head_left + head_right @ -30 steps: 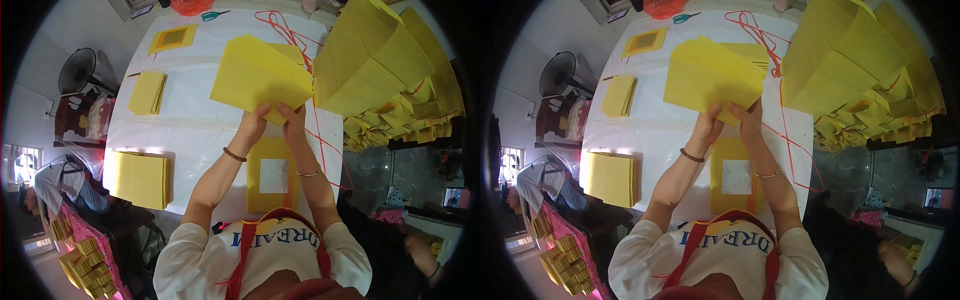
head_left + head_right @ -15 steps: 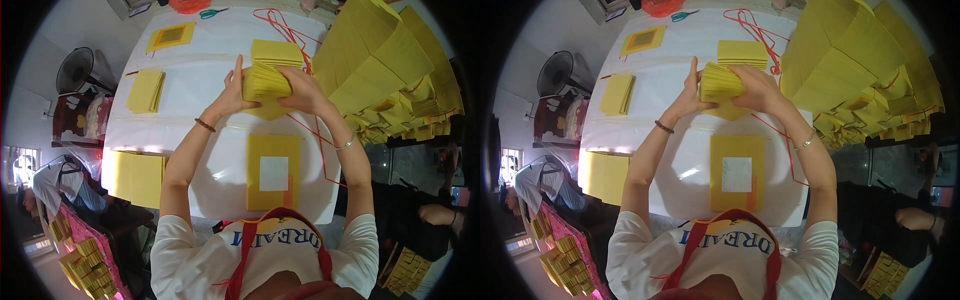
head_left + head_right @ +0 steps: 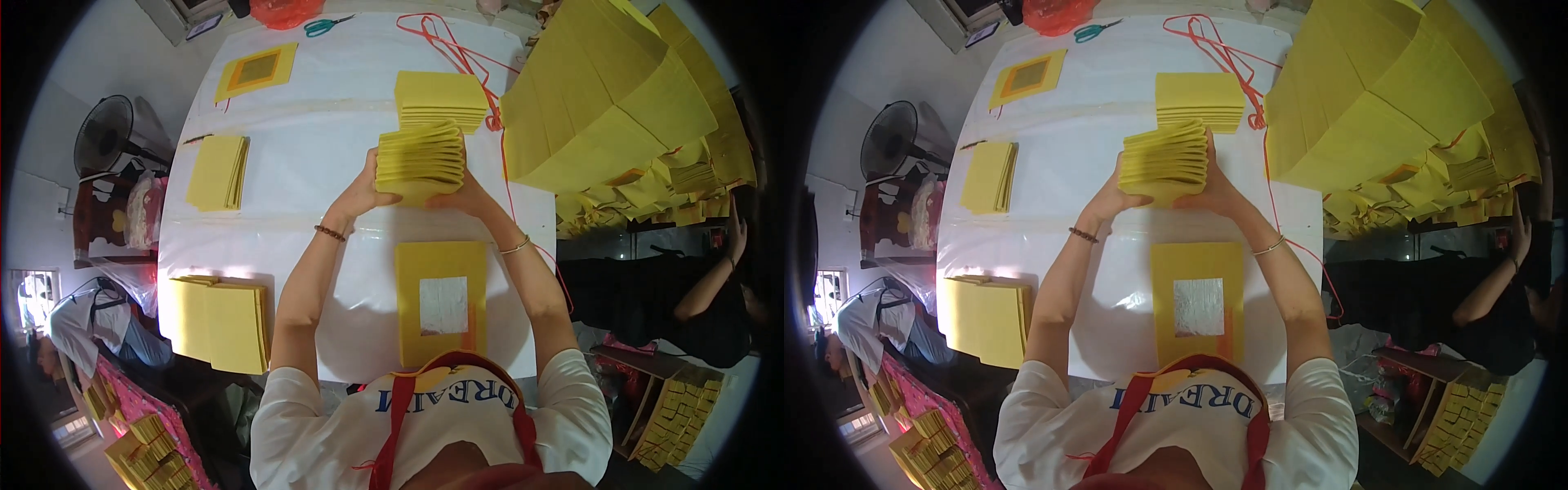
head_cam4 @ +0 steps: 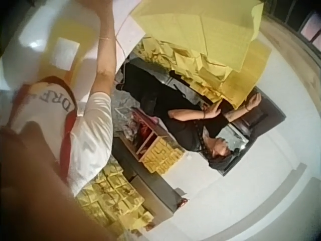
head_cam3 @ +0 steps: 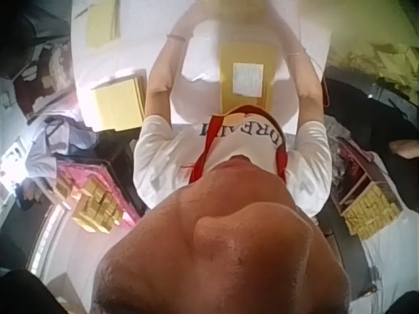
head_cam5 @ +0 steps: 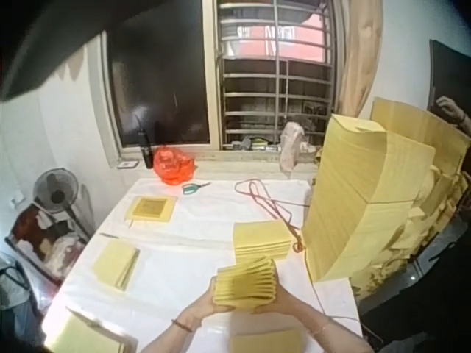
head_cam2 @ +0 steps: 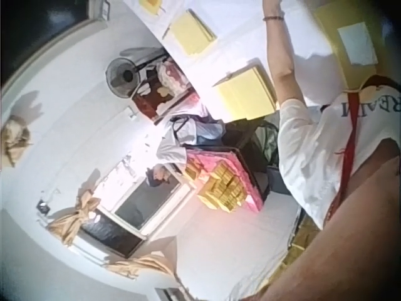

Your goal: Folding and stacking sheets of yellow joss paper with foil centers.

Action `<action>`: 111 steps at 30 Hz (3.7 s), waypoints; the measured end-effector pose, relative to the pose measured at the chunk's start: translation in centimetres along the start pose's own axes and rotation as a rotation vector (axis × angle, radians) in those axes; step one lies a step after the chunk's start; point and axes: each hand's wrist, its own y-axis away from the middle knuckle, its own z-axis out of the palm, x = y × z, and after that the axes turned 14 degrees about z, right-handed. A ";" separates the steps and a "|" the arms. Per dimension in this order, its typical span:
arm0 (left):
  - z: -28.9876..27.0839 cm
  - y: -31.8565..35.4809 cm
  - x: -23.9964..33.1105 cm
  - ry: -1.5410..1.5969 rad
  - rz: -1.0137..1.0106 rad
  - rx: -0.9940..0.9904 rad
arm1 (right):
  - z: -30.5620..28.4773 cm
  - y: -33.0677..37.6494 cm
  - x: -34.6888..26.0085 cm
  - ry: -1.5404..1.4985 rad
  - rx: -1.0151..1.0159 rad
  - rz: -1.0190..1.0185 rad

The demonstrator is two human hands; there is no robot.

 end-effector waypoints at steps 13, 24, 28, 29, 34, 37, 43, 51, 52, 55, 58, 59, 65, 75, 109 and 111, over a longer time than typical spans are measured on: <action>0.6 -2.2 1.6 -0.024 0.136 -0.029 | 0.1 0.5 -1.0 -0.375 0.263 -0.049; 5.7 0.3 3.9 0.681 0.306 0.323 | 4.1 -0.5 -3.8 -1.330 0.279 -0.121; 6.4 -0.1 4.3 0.489 0.146 0.448 | 5.0 0.1 -2.7 -1.324 0.406 -0.242; 6.6 0.0 4.4 0.487 0.152 0.439 | 5.3 0.3 -2.5 -1.359 0.472 -0.221; 6.7 -0.1 4.2 0.437 0.004 0.533 | 5.7 1.5 -0.7 -1.298 0.555 -0.148; 5.5 0.0 2.8 0.401 0.010 0.501 | 4.8 1.8 0.8 -1.374 0.843 0.035; 4.9 -2.4 -1.3 0.291 -0.136 0.512 | -0.2 3.4 4.2 -0.720 0.512 0.305; 3.5 -2.3 0.0 0.284 -0.268 0.530 | 0.0 3.1 2.4 -0.393 0.487 0.578; 3.4 -2.4 0.4 0.269 -0.256 0.514 | 0.0 2.9 2.4 -0.383 0.463 0.579; 2.4 -1.9 0.6 0.294 -0.223 0.551 | 1.8 2.6 2.0 -0.359 0.522 0.560; 1.9 -2.6 -0.5 0.263 -0.194 0.484 | 1.1 1.0 4.4 -0.178 0.577 0.461; 2.0 -2.3 -0.7 0.260 -0.207 0.492 | 1.1 1.4 4.9 -0.182 0.566 0.473; 1.9 -3.2 -0.8 0.202 -0.179 0.485 | 0.4 1.2 2.7 -0.204 0.503 0.535; 2.0 -3.5 -1.2 0.113 -0.193 0.449 | 0.3 1.4 2.6 -0.340 0.517 0.661; 3.0 -1.8 1.5 -1.394 0.770 -0.140 | 4.2 24.5 10.9 0.004 1.011 0.136; 3.0 -2.1 1.2 -1.403 0.752 -0.140 | 4.1 24.5 10.9 0.025 1.011 0.125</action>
